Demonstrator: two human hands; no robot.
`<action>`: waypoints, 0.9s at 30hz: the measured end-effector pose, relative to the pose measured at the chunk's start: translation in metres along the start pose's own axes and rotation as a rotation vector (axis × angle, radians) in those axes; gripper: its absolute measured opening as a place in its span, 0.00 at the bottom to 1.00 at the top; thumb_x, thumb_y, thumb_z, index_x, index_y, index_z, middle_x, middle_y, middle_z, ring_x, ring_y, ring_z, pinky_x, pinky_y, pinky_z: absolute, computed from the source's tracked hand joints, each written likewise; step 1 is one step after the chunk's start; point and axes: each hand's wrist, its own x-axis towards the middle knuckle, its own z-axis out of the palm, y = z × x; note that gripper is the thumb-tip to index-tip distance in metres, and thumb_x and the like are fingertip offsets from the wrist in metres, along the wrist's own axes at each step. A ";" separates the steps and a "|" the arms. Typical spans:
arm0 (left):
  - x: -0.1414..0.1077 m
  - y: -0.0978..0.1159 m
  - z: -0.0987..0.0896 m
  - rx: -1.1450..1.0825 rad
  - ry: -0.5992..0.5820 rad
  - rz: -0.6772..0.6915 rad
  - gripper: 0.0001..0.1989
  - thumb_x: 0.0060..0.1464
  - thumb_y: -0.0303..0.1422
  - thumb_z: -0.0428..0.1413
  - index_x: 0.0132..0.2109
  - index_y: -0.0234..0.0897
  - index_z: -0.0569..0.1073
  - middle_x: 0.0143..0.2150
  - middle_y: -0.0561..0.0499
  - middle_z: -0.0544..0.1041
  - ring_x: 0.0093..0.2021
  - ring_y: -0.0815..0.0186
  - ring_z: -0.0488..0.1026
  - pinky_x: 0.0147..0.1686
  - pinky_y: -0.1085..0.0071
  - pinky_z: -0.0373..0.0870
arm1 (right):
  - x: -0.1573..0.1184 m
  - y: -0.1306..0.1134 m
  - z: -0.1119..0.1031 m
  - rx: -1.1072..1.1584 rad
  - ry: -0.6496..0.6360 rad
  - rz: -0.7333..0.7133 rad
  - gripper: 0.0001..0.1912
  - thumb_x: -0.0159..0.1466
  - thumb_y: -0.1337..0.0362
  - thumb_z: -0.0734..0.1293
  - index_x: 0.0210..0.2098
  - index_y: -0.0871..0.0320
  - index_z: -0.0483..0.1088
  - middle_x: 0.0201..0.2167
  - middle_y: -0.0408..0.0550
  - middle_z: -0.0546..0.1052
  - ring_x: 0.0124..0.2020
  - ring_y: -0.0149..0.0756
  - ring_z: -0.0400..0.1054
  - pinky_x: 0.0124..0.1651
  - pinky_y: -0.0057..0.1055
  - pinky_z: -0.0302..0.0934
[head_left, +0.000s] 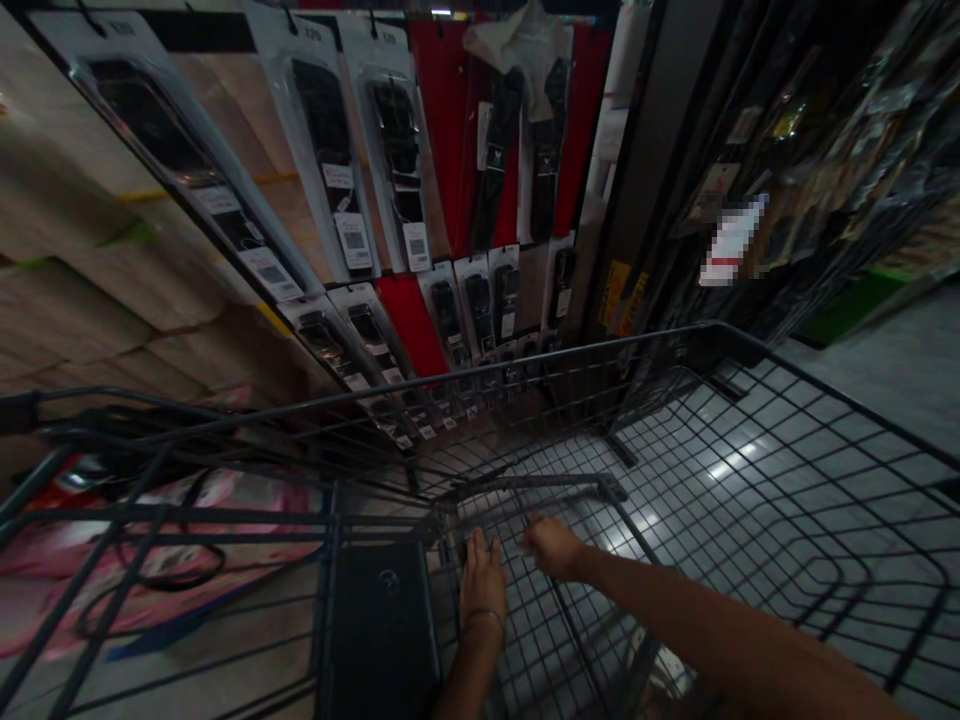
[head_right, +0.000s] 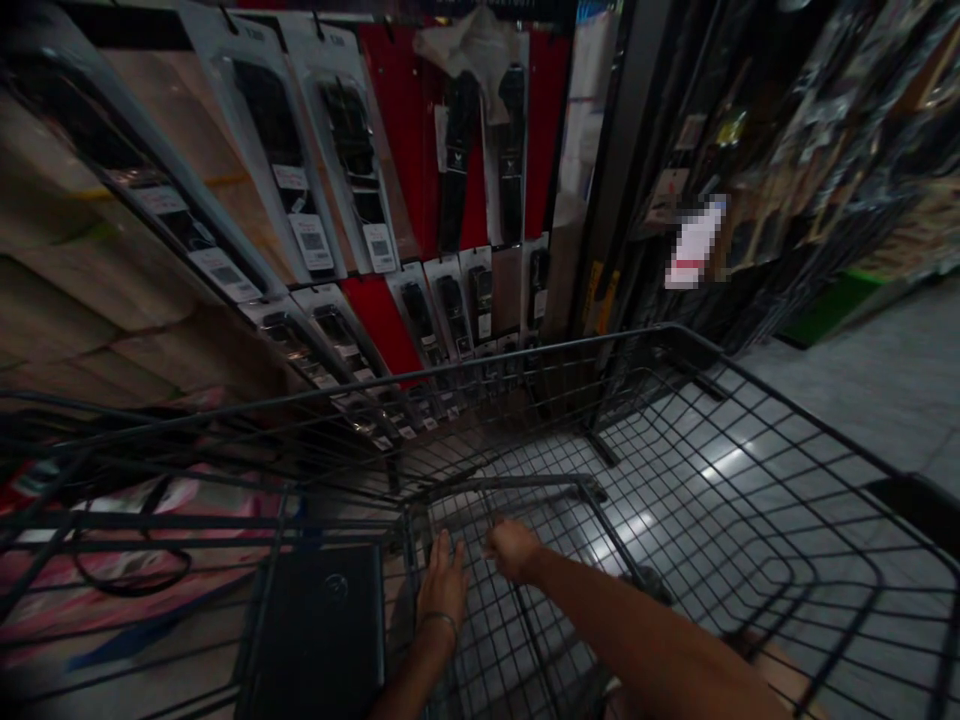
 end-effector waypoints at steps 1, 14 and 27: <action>0.000 0.001 -0.002 -0.012 -0.010 -0.006 0.26 0.56 0.21 0.44 0.62 0.34 0.63 0.70 0.42 0.49 0.68 0.58 0.47 0.62 0.68 0.55 | -0.005 0.000 0.006 0.000 -0.025 -0.034 0.18 0.53 0.78 0.61 0.38 0.60 0.76 0.43 0.55 0.76 0.44 0.40 0.70 0.45 0.29 0.59; 0.009 -0.002 -0.002 -0.045 -0.013 0.020 0.26 0.54 0.22 0.47 0.61 0.37 0.65 0.69 0.44 0.53 0.68 0.58 0.47 0.61 0.65 0.55 | 0.001 -0.005 0.013 -0.126 0.041 -0.180 0.14 0.60 0.73 0.59 0.38 0.60 0.75 0.43 0.54 0.74 0.41 0.39 0.70 0.43 0.29 0.61; 0.008 -0.001 0.002 0.041 0.009 0.007 0.28 0.54 0.19 0.44 0.61 0.38 0.65 0.68 0.43 0.56 0.67 0.59 0.52 0.60 0.65 0.60 | 0.045 0.011 -0.047 -0.024 0.369 0.289 0.17 0.65 0.73 0.53 0.39 0.64 0.73 0.44 0.57 0.71 0.40 0.36 0.69 0.42 0.28 0.59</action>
